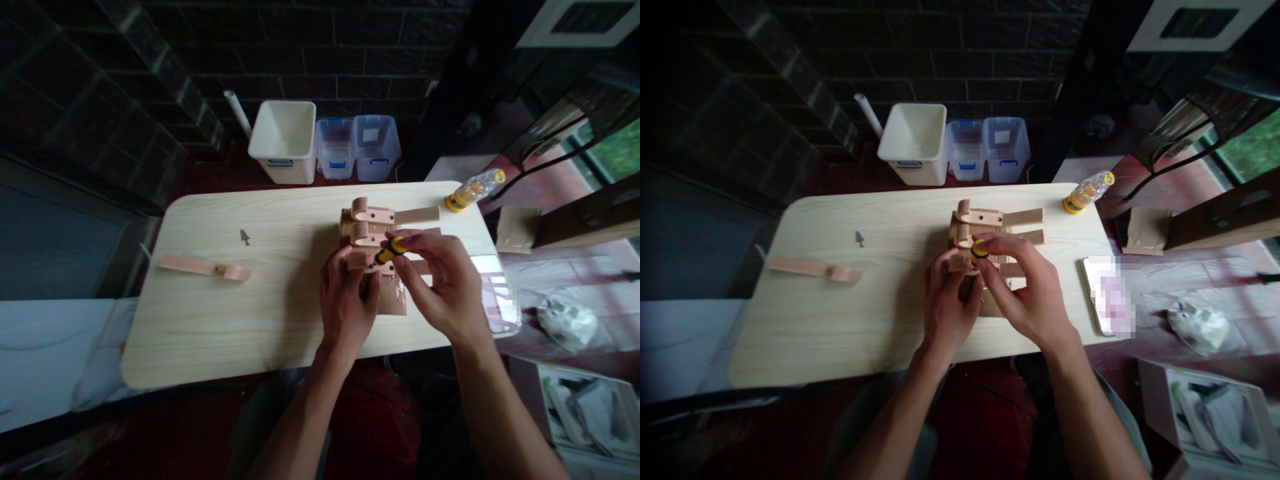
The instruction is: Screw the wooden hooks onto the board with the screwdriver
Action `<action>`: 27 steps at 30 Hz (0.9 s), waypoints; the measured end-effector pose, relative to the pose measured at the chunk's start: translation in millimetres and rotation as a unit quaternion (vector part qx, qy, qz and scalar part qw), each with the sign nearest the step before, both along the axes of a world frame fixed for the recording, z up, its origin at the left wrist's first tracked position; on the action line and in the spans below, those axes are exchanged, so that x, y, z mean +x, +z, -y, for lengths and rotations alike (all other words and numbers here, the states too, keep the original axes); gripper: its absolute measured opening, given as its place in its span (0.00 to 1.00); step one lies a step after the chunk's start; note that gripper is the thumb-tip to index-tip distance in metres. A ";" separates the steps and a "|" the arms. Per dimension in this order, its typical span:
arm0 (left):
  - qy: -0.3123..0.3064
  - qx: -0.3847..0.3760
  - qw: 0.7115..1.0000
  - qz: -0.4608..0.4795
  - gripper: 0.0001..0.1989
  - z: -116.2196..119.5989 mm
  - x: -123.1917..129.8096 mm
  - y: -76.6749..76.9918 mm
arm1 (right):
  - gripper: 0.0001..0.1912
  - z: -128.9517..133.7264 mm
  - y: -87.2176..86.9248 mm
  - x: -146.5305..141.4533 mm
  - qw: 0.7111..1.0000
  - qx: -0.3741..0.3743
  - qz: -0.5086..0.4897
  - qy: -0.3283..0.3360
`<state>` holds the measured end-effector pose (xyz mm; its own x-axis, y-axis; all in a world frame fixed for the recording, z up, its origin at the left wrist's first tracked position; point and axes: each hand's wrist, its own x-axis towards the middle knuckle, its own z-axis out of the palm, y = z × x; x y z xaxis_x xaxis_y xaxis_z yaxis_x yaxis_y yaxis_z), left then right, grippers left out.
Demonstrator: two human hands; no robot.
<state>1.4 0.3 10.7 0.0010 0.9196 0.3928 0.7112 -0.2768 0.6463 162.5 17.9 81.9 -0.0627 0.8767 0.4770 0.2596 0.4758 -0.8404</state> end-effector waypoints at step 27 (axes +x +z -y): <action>-0.003 0.004 1.000 -0.006 0.15 -0.3 -0.4 -2.7 | 0.21 1.2 3.7 -0.9 0.999 0.001 0.035 0.014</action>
